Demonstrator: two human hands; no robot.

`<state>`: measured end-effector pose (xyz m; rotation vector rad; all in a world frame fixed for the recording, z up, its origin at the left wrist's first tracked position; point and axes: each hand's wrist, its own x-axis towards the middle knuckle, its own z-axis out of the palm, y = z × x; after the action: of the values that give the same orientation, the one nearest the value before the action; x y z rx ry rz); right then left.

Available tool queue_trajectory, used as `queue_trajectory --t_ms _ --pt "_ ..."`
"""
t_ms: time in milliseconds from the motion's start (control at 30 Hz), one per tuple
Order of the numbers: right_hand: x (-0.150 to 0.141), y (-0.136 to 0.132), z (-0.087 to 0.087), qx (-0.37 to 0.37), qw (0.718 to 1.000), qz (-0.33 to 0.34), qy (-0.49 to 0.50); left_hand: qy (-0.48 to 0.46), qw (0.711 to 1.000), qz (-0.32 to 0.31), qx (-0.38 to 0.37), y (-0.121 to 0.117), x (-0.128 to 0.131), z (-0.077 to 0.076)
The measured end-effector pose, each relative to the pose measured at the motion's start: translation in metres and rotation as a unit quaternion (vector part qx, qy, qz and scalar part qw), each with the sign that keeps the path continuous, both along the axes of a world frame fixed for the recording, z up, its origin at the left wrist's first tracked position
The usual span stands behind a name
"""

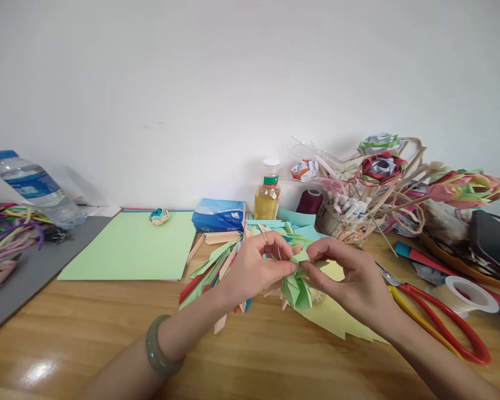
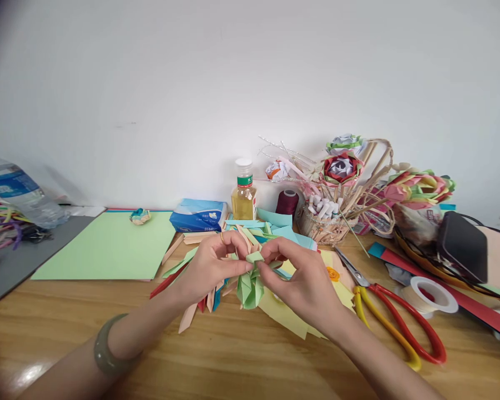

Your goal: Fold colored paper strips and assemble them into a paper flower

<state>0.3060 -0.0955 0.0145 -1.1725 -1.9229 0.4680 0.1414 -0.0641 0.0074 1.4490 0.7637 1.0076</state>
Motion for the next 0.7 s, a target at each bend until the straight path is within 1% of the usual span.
queue_trajectory --t_ms 133,233,300,400,433,500,567,600,700 --pt "-0.001 -0.001 0.0 0.055 0.997 0.003 -0.053 -0.007 1.0 0.026 0.001 -0.003 0.002 -0.002" --pt "0.001 0.0 -0.003 0.129 0.987 -0.006 -0.096 -0.015 0.999 0.029 0.004 -0.002 0.001 -0.003" --pt "0.003 0.0 -0.005 0.173 0.978 -0.009 -0.118 -0.049 0.998 0.003 -0.037 -0.001 -0.001 -0.004" --pt "0.005 0.003 -0.007 0.211 0.971 0.0 -0.114 -0.105 0.985 -0.027 -0.133 0.001 -0.002 -0.003" --pt "0.005 0.004 -0.007 0.218 0.97 0.006 -0.106 -0.111 0.981 -0.035 -0.155 0.001 -0.002 -0.002" --pt "0.006 0.006 -0.005 0.232 0.968 0.017 -0.097 -0.103 0.978 -0.059 -0.172 0.002 -0.001 -0.001" --pt "0.007 0.009 -0.003 0.251 0.962 0.02 -0.1 -0.099 0.98 -0.072 -0.157 0.002 -0.001 -0.001" --pt "0.007 0.009 -0.002 0.261 0.959 0.017 -0.106 -0.1 0.983 -0.064 -0.143 0.002 0.0 -0.001" --pt "0.009 0.007 0.002 0.282 0.953 -0.026 -0.112 -0.096 0.991 0.005 -0.089 0.004 0.0 -0.006"
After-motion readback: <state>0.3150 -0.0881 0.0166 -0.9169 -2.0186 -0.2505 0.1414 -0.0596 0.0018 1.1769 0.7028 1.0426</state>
